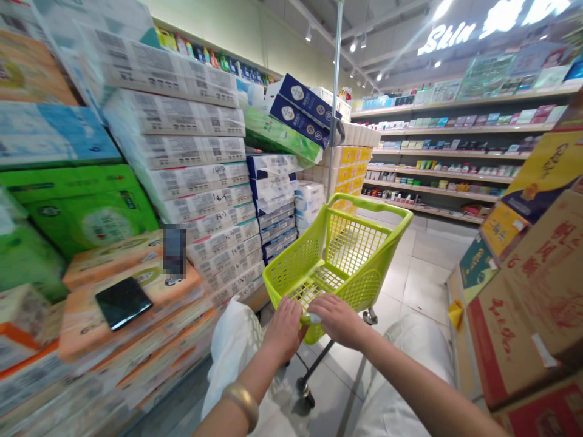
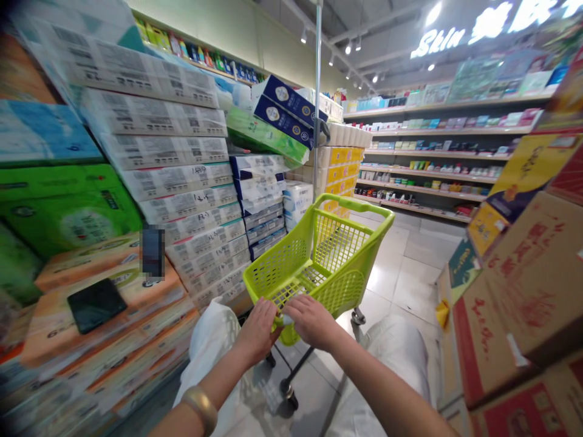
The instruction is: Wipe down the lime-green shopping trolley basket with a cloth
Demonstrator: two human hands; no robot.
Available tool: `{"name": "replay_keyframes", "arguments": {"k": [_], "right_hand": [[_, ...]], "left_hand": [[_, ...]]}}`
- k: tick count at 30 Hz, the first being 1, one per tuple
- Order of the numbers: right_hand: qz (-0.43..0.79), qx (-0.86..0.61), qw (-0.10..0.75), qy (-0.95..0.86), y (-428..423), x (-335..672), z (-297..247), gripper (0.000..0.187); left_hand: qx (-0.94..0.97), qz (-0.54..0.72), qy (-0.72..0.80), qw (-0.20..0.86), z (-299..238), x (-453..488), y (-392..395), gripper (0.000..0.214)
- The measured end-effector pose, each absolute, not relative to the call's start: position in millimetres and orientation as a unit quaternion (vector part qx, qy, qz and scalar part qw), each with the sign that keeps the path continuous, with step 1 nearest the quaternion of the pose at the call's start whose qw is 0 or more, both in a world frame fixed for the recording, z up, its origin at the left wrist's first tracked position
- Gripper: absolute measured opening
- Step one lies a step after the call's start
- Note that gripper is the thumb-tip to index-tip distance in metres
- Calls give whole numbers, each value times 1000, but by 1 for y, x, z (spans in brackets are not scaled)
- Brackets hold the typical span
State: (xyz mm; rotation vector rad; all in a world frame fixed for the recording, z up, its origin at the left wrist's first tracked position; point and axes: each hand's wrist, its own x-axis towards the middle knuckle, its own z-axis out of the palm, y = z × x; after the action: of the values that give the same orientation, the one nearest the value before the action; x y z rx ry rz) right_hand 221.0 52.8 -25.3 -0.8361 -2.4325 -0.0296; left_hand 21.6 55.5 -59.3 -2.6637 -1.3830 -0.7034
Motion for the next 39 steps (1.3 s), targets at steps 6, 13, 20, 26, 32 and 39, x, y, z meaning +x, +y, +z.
{"name": "replay_keyframes", "arguments": {"k": [6, 13, 20, 26, 32, 39], "right_hand": [[-36, -432, 357, -827, 72, 253, -26, 44], [5, -293, 302, -907, 42, 208, -28, 56], [-71, -437, 328, -835, 73, 248, -28, 42], [-37, -361, 326, -873, 48, 204, -41, 48], [-71, -374, 297, -876, 66, 239, -30, 48], [-55, -419, 324, -847, 55, 212, -39, 42]], "left_hand": [[-860, -249, -445, -2, -57, 23, 55, 20], [-865, -249, -435, 6, -57, 20, 52, 28], [-860, -275, -429, 16, -58, 21, 53, 22], [-865, -275, -419, 36, -59, 22, 54, 29], [-863, -271, -426, 20, -55, 21, 52, 23], [-860, -275, -430, 2, -54, 23, 53, 27]]}}
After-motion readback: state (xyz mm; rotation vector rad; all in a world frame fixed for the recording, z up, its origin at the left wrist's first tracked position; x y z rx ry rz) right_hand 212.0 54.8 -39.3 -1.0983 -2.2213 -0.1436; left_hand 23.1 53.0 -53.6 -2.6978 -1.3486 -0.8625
